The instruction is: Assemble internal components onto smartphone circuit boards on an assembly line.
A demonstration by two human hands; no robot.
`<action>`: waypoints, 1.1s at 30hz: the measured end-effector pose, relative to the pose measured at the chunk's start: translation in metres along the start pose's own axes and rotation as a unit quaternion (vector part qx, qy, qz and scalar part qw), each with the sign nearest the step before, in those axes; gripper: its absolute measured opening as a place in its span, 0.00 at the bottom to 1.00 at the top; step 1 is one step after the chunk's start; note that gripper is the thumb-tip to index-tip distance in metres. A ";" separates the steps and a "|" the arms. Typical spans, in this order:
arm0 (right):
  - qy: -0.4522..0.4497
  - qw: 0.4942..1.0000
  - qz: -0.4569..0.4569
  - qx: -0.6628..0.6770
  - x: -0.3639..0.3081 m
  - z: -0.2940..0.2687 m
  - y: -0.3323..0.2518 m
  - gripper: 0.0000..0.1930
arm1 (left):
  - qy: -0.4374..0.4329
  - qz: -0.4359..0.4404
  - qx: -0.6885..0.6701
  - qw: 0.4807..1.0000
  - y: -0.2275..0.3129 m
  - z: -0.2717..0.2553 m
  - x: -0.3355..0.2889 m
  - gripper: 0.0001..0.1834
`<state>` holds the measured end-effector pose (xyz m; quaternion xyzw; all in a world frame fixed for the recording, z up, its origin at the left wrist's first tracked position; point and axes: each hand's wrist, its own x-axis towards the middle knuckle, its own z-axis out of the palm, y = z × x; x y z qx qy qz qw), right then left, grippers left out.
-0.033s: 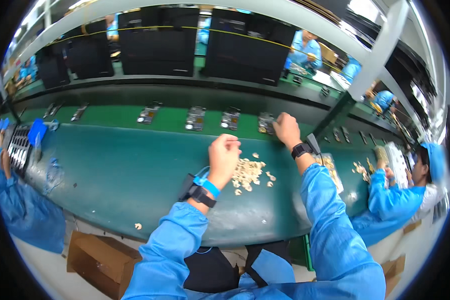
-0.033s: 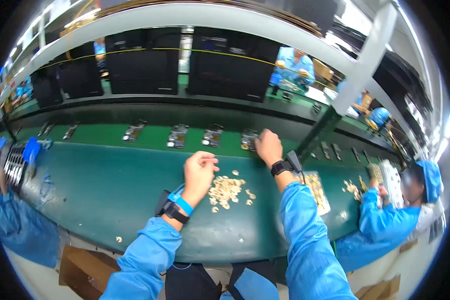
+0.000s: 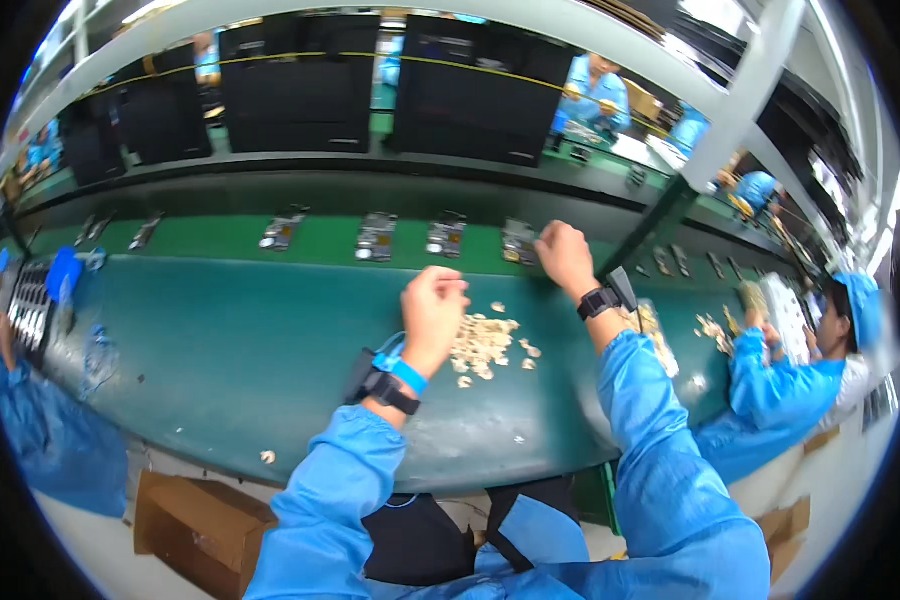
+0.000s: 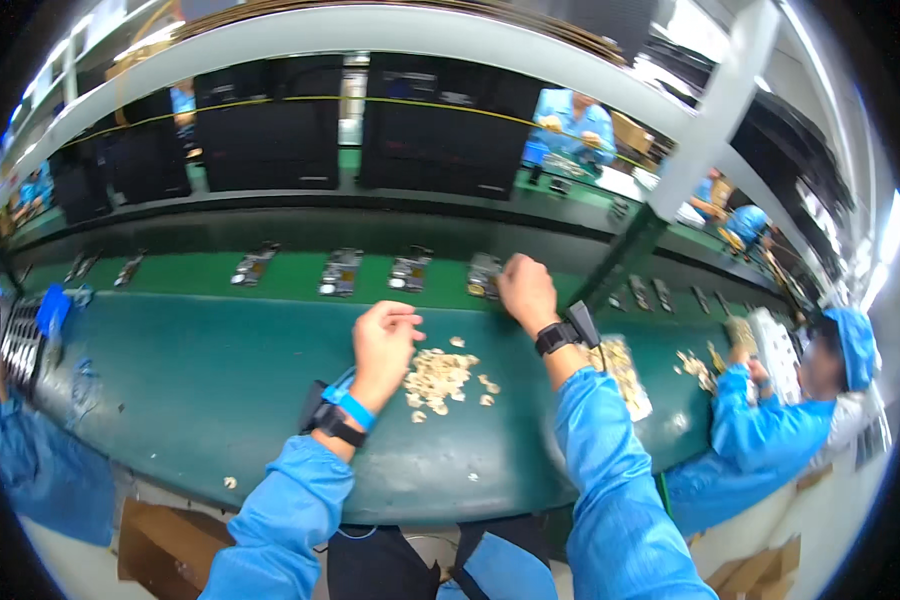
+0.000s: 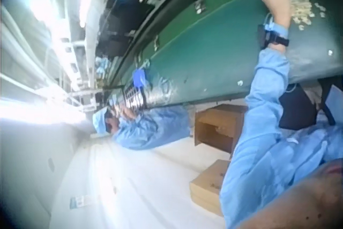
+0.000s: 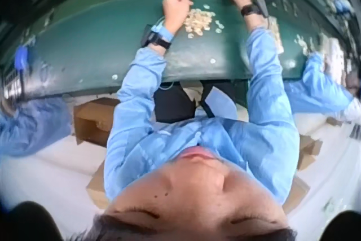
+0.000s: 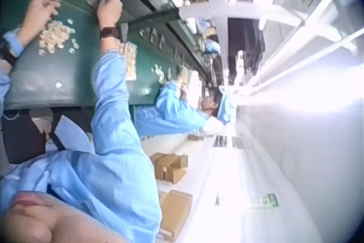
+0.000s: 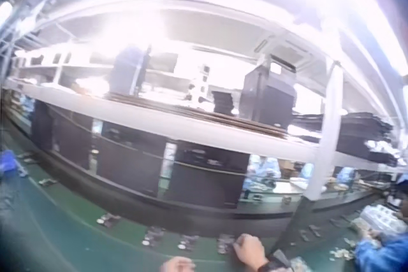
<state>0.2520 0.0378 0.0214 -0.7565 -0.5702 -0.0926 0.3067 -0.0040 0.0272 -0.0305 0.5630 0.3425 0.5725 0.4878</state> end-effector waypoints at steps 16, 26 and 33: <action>-0.125 0.992 -0.025 -0.020 -0.119 -0.147 0.126 0.13 | -0.040 -0.008 0.047 0.998 0.008 -0.007 0.001 0.07; -0.065 0.994 -0.088 -0.017 -0.126 -0.140 0.124 0.09 | -0.047 -0.037 0.045 0.997 0.017 -0.006 -0.004 0.08; -0.100 0.973 -0.182 -0.103 -0.116 -0.145 0.132 0.10 | -0.058 -0.049 0.041 0.996 0.019 -0.002 -0.005 0.08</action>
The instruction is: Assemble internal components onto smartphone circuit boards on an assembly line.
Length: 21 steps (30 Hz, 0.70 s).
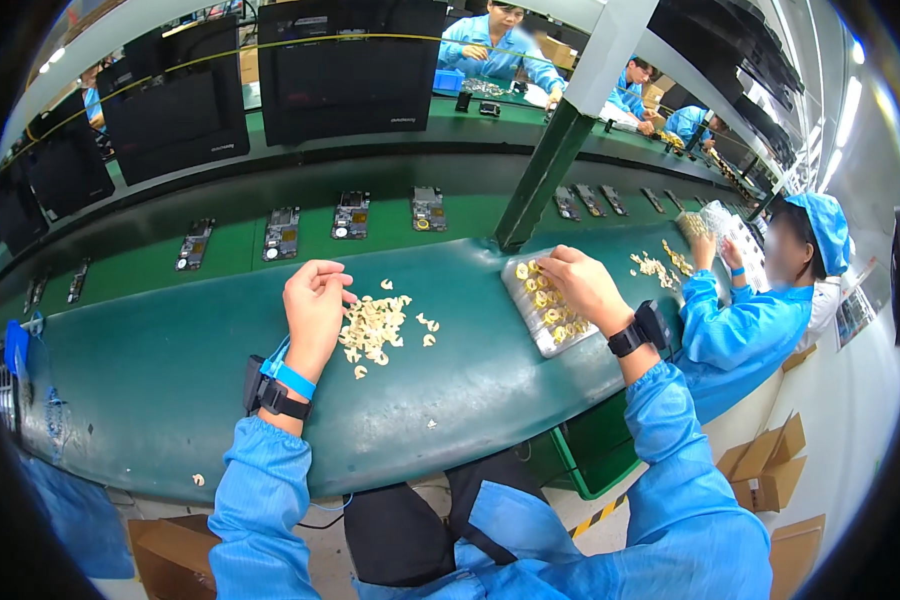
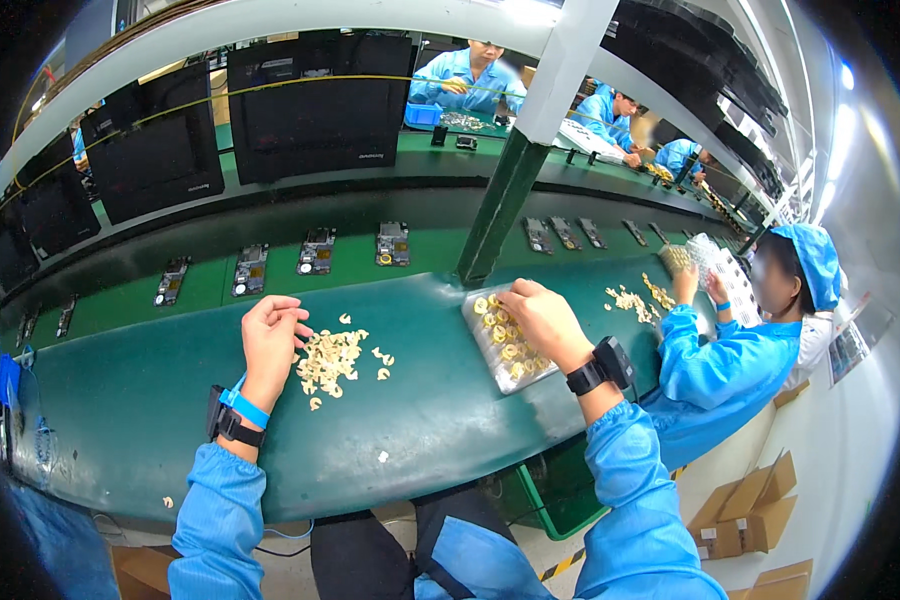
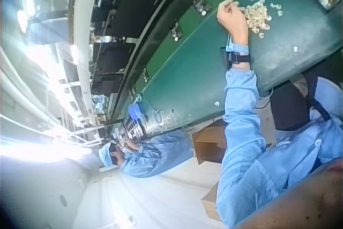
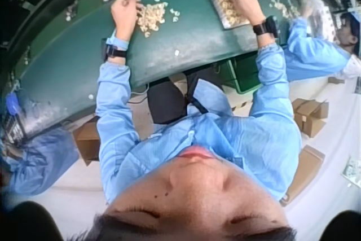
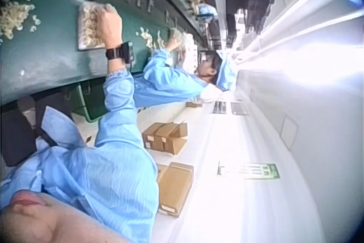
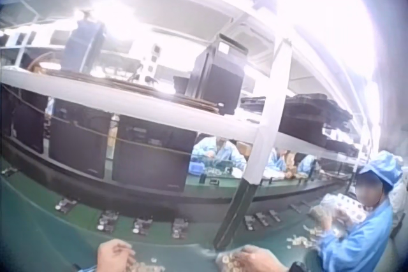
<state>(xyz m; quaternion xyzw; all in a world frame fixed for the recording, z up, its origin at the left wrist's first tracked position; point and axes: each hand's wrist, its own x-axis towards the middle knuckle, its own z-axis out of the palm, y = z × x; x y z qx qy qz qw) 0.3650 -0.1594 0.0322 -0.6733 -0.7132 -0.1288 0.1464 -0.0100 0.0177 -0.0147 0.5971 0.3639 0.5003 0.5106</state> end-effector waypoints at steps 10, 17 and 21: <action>0.140 0.974 0.045 0.170 0.014 0.008 -0.032 0.06 | -0.058 0.000 -0.027 0.998 0.012 0.005 -0.011 0.08; 0.015 0.868 0.046 0.494 0.070 0.028 -0.152 0.10 | -0.137 0.067 -0.082 0.985 0.016 0.022 -0.024 0.11; 0.041 0.797 0.032 0.602 0.096 0.060 -0.194 0.12 | -0.073 0.074 -0.069 0.992 0.022 0.020 -0.021 0.08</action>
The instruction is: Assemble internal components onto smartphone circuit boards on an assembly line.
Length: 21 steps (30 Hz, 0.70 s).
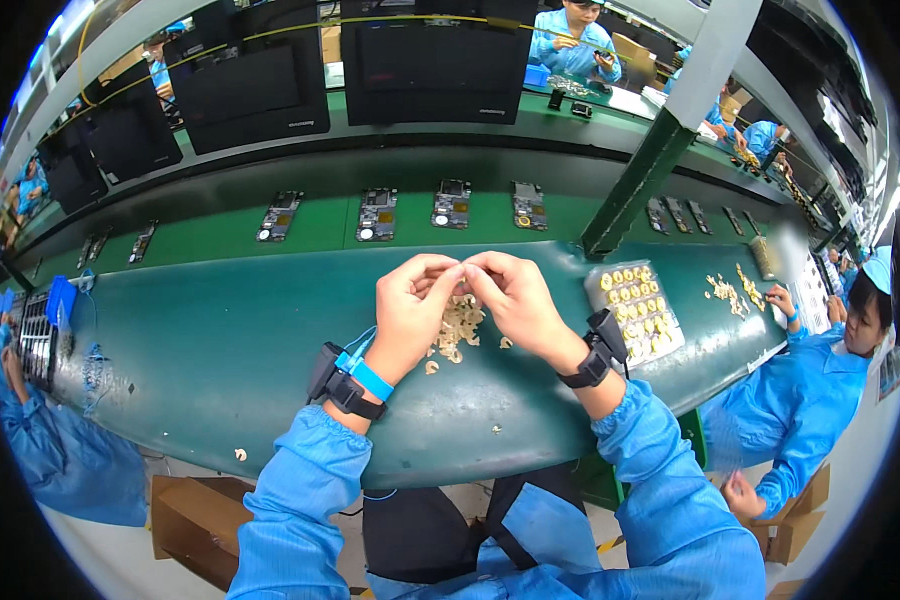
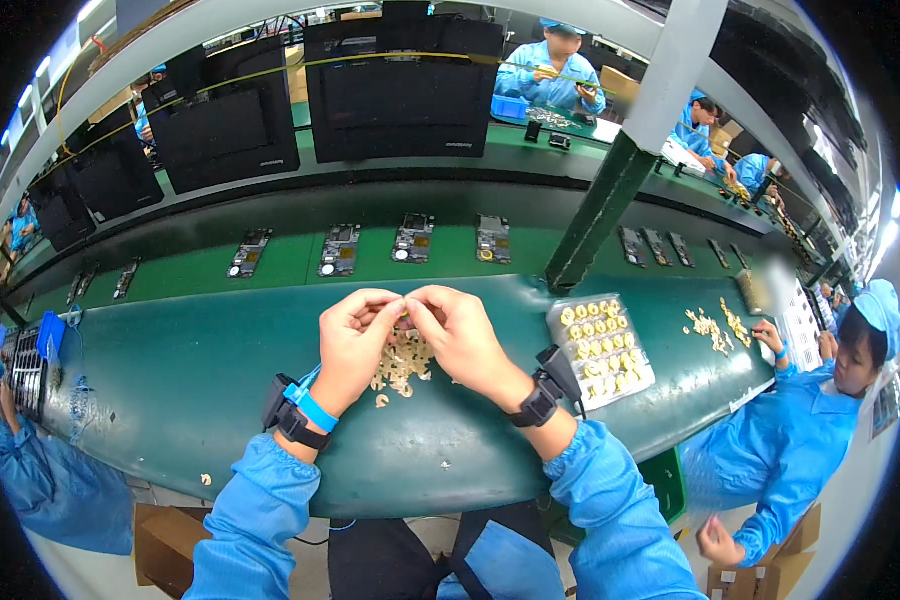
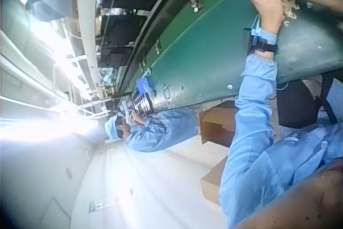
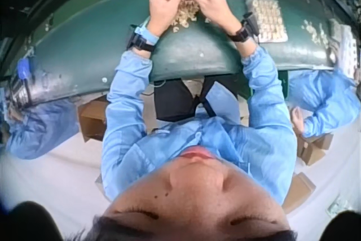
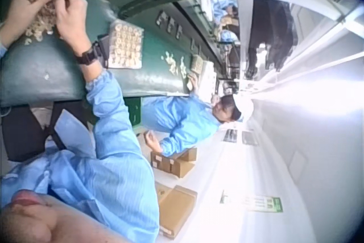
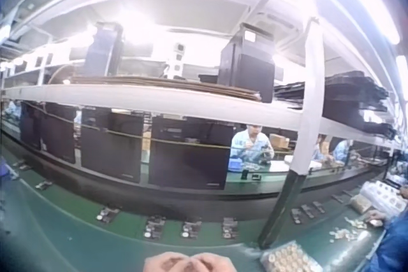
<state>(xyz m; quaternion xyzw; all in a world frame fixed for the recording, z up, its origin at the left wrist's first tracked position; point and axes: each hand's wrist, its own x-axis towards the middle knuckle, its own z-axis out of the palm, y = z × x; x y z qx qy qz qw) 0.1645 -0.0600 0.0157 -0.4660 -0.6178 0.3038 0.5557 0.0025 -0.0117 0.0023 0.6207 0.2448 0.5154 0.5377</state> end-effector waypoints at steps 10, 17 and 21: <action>0.028 1.000 -0.008 -0.002 0.010 0.013 0.023 0.09 | 0.059 -0.007 0.020 0.998 -0.004 -0.012 0.006 0.06; 0.057 0.998 -0.008 0.019 0.005 0.012 0.024 0.07 | 0.019 -0.029 0.061 0.998 -0.005 -0.011 0.005 0.07; 0.049 0.999 0.008 -0.007 0.002 0.009 0.026 0.06 | 0.012 -0.020 0.049 0.999 -0.007 -0.005 0.004 0.07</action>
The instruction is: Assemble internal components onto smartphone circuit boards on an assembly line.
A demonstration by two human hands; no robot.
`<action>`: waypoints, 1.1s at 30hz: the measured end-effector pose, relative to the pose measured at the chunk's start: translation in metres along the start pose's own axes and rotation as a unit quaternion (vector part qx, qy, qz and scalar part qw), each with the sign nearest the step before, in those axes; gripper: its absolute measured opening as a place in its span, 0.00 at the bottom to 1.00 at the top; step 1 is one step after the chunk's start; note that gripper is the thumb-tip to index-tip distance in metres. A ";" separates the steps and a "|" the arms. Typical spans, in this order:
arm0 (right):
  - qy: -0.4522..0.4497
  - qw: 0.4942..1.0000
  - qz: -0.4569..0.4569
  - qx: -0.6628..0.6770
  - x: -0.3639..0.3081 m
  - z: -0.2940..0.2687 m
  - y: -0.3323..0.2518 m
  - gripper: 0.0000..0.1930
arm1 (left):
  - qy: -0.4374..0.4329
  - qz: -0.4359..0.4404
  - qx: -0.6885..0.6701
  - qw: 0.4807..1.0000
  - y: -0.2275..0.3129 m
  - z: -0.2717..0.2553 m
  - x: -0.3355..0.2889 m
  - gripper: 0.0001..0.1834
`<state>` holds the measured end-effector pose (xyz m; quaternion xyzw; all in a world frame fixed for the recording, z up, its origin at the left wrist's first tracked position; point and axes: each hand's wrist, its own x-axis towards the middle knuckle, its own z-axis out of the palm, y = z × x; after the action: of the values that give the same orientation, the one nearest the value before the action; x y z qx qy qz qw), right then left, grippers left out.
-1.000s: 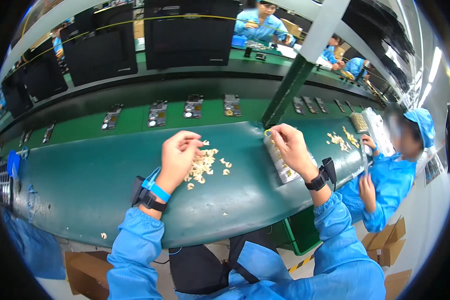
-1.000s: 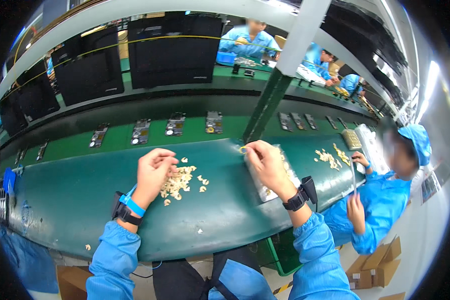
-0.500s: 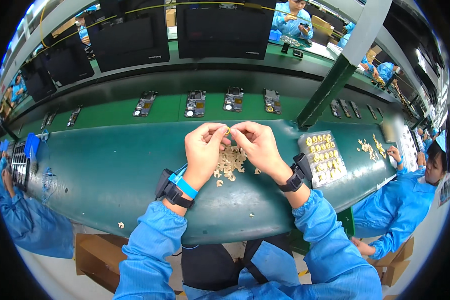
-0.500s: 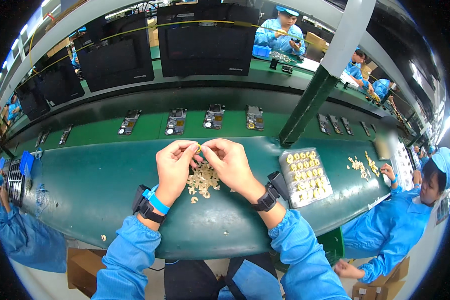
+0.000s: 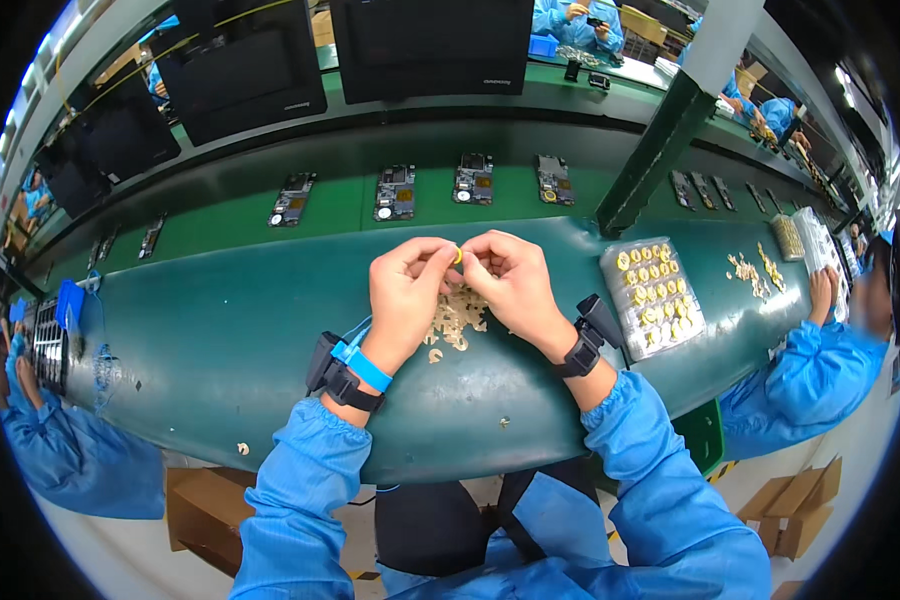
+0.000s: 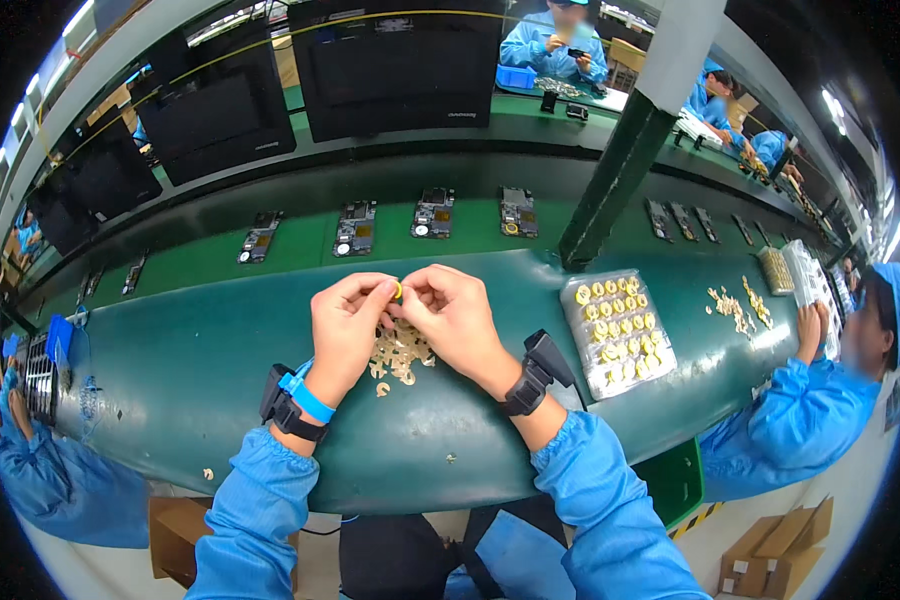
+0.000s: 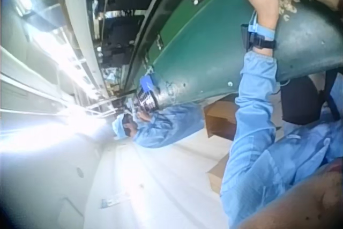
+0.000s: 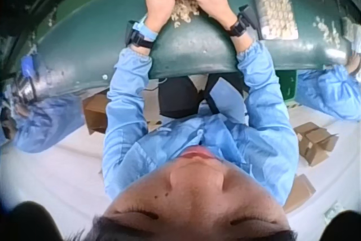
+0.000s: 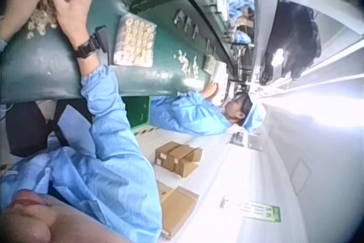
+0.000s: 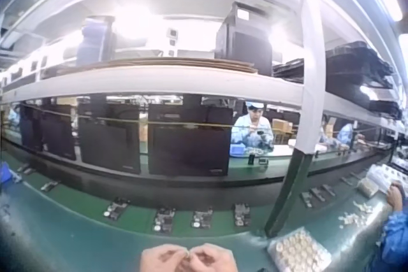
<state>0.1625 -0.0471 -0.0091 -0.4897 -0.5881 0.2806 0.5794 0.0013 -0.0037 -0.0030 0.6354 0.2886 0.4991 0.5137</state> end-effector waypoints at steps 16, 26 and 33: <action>-0.019 0.998 -0.043 0.050 0.000 -0.001 0.001 0.07 | 0.007 0.025 -0.005 1.000 0.001 -0.004 0.001 0.07; 0.008 0.997 -0.077 -0.026 0.001 -0.003 -0.006 0.07 | -0.028 0.027 0.042 0.998 0.002 -0.002 0.001 0.11; 0.024 0.994 -0.097 -0.040 0.000 -0.002 -0.008 0.07 | -0.088 0.008 0.045 0.995 0.001 -0.006 0.000 0.12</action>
<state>0.1625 -0.0506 -0.0018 -0.4598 -0.6294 0.1876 0.5978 -0.0039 -0.0016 -0.0018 0.7016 0.2596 0.4315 0.5041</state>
